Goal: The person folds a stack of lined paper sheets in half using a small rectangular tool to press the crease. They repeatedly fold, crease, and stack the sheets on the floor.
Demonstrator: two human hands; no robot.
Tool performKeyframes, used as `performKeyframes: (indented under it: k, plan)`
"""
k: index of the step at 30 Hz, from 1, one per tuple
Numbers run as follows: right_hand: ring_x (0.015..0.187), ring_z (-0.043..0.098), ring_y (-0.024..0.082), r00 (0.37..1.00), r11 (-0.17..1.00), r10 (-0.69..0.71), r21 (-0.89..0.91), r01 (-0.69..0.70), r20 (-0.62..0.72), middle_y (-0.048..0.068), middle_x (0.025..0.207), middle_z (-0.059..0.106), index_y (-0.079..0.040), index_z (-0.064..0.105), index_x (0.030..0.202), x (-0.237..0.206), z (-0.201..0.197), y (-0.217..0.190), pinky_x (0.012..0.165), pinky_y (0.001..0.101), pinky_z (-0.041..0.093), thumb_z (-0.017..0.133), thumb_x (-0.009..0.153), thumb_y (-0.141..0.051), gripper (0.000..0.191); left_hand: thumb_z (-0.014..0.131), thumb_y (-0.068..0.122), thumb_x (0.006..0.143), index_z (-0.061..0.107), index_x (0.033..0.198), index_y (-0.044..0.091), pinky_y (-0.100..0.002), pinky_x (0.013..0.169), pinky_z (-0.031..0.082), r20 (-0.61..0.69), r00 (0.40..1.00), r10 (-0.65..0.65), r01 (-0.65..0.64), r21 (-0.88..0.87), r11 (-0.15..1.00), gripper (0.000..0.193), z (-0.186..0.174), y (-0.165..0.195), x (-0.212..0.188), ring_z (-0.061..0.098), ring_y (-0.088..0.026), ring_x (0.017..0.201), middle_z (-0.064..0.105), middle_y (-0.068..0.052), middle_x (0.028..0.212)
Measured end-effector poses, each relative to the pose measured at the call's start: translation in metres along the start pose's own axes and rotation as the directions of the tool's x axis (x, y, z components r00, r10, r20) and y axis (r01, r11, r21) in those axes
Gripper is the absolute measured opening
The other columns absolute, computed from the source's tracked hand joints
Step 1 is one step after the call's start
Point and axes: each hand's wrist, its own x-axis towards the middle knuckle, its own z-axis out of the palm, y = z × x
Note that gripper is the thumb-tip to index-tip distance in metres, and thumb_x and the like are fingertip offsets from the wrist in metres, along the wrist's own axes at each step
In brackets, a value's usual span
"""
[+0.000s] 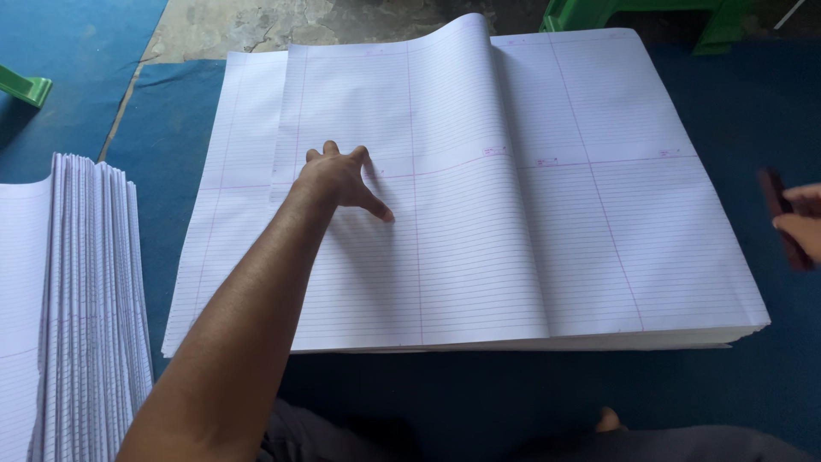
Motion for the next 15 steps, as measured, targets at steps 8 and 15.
performKeyframes:
  k: [8,15]
  plan:
    - [0.107,0.069,0.034,0.970,0.969,-0.245,0.016,0.245,0.001,0.020,0.127,0.066,-0.008,0.058,0.143,-0.041,-0.061,-0.162,0.085,0.0485,0.058,0.065,0.098,-0.020,0.048,0.096,0.063,0.044,0.046,0.148,0.024,-0.061,0.087,0.061,-0.018,1.000,0.006,-0.006,0.002,1.000,0.122,0.001,0.003,0.003,0.036,-0.051,0.139,0.041,-0.025,0.146]
    - [0.113,0.066,0.026,0.759,0.768,-0.637,0.202,0.608,0.134,0.013,0.127,0.066,-0.013,0.061,0.134,-0.090,-0.051,-0.279,0.094,0.0422,0.056,0.063,0.092,-0.015,0.042,0.096,0.063,0.046,0.045,0.150,0.025,-0.055,0.085,0.064,-0.023,1.000,-0.008,0.008,0.003,1.000,0.122,-0.001,0.009,0.001,0.037,-0.049,0.139,0.041,-0.024,0.147]
